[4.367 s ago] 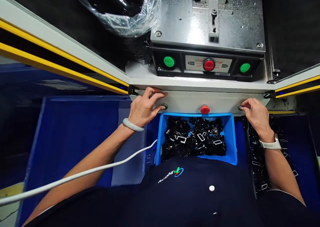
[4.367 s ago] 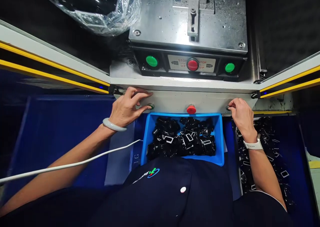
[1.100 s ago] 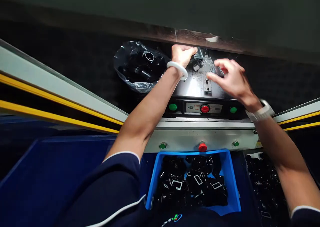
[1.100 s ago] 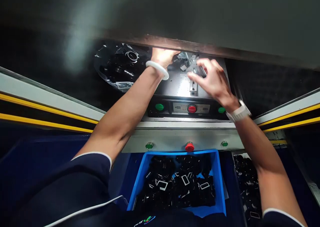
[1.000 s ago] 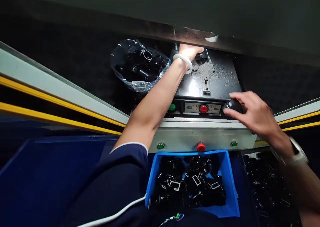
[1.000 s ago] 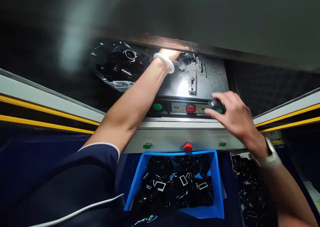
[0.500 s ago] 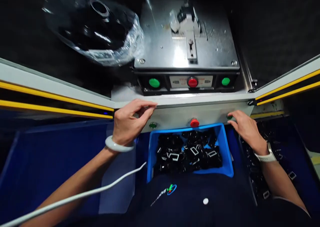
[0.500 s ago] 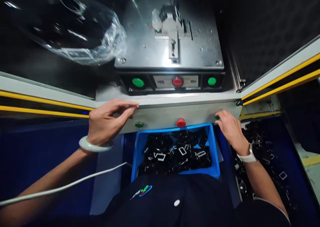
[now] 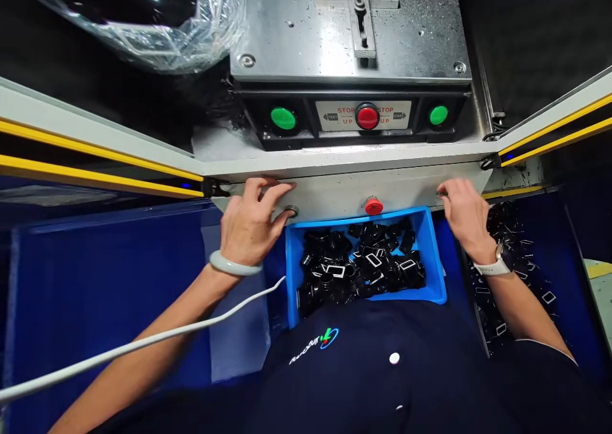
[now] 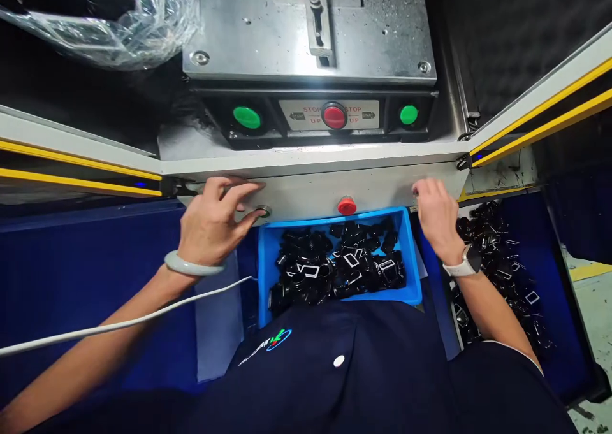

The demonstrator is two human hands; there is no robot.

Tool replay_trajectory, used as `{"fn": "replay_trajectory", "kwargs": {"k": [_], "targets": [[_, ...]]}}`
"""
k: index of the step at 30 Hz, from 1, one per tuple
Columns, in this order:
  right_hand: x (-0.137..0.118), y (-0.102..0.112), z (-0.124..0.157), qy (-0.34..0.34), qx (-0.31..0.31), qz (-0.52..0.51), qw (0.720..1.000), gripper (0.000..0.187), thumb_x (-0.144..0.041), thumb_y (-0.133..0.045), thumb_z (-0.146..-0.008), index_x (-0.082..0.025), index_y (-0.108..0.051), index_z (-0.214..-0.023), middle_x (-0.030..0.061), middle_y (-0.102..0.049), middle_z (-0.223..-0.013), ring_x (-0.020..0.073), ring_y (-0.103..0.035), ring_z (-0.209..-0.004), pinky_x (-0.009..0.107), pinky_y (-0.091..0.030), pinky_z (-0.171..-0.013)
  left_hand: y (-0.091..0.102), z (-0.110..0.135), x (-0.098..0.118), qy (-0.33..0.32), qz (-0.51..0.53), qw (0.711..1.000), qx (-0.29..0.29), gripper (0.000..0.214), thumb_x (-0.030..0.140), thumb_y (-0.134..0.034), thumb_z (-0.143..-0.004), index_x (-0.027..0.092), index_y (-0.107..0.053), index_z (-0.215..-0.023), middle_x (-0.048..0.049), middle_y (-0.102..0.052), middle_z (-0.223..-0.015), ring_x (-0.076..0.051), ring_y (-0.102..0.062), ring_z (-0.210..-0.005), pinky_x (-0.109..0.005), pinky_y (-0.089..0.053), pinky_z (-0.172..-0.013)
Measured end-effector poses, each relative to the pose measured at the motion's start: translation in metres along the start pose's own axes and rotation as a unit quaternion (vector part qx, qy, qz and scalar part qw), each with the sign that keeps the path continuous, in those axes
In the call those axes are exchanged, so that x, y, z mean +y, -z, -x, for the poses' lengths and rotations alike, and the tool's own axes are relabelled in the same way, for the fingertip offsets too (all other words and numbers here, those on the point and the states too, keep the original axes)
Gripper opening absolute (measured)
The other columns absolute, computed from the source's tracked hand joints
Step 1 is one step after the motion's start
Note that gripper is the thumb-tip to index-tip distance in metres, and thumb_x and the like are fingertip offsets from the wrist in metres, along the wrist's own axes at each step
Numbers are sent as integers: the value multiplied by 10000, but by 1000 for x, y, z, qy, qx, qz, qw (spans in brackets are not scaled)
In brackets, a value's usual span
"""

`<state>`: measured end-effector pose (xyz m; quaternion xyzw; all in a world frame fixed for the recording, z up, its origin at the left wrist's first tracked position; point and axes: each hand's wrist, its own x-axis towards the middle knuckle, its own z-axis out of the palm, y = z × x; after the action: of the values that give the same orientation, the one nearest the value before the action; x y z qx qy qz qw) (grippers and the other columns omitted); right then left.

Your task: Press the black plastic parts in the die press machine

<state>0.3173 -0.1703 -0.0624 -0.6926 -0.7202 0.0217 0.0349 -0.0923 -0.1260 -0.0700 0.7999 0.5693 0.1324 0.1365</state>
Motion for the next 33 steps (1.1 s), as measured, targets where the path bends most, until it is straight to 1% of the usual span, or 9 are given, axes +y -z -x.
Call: {"fn": "replay_trajectory", "kwargs": {"k": [2,6,9,13,17,22,26,28,33], "targets": [[-22,-7,13,49,-82,15,995,241,-208,-428,-1091,-188,-662,-1145,109,-715,-1119,229,-641,-1038,318,-405,-704,-9,-1,15,-50,66,996,-40,248,300,-554,-1033,206,-698,-1211,-100,-692,-1169,-195,-673,-824,-322,-530,-776],[-67,-38,23,113,-315,51,941,313,-99,-397,-1065,-136,-634,-1265,166,-733,-1147,230,-710,-1022,296,-445,-700,-49,-10,56,-178,124,939,-268,240,264,-526,-1039,202,-752,-1092,-67,-767,-1047,-201,-722,-921,-292,-551,-820],[-82,-62,17,107,-361,64,924,336,17,-441,-970,-82,-658,-1207,203,-750,-1043,256,-745,-985,297,-477,-702,-85,-17,85,-197,38,898,-391,234,159,-557,-983,159,-768,-1085,-125,-768,-1117,-257,-736,-999,-336,-567,-832],[-82,-74,10,98,-373,67,920,349,21,-421,-970,-77,-665,-1200,221,-749,-1042,283,-750,-1029,314,-520,-743,-113,-20,101,-204,-6,883,-423,159,98,-629,-898,113,-769,-972,-164,-750,-1088,-280,-732,-904,-353,-557,-758],[-77,-68,17,99,-356,55,927,360,8,-402,-993,-91,-649,-1235,224,-729,-1144,273,-737,-1064,314,-530,-771,-110,-17,96,-212,-8,885,-416,188,106,-574,-930,141,-752,-978,-121,-731,-1092,-238,-715,-884,-299,-500,-692],[-64,-53,31,113,-322,15,940,381,15,-434,-998,-142,-647,-1271,155,-709,-1213,229,-715,-1090,276,-515,-773,-75,-3,75,-199,2,912,-357,241,140,-448,-989,142,-685,-1030,-129,-683,-1146,-220,-682,-821,-304,-456,-629],[-54,-43,42,97,-236,-100,962,264,-119,-488,-1069,-188,-703,-1206,94,-726,-1153,188,-727,-1021,248,-515,-737,-51,8,57,-156,178,934,-268,103,203,-506,-963,181,-607,-972,-117,-684,-1191,-243,-673,-992,-370,-553,-817],[-54,-38,47,85,-164,-183,966,183,-176,-558,-1062,-194,-730,-1121,71,-738,-1096,177,-733,-953,255,-531,-729,-45,11,53,-82,316,910,-256,69,259,-557,-954,192,-575,-957,-93,-694,-1152,-227,-674,-1024,-400,-575,-919],[-70,-15,53,109,53,-315,941,163,-210,-604,-1054,-213,-729,-1158,60,-754,-1049,161,-734,-948,286,-599,-843,-38,6,64,111,567,778,-247,295,425,-705,-923,179,-600,-1048,-45,-646,-1027,-202,-685,-962,-410,-656,-851]]}}
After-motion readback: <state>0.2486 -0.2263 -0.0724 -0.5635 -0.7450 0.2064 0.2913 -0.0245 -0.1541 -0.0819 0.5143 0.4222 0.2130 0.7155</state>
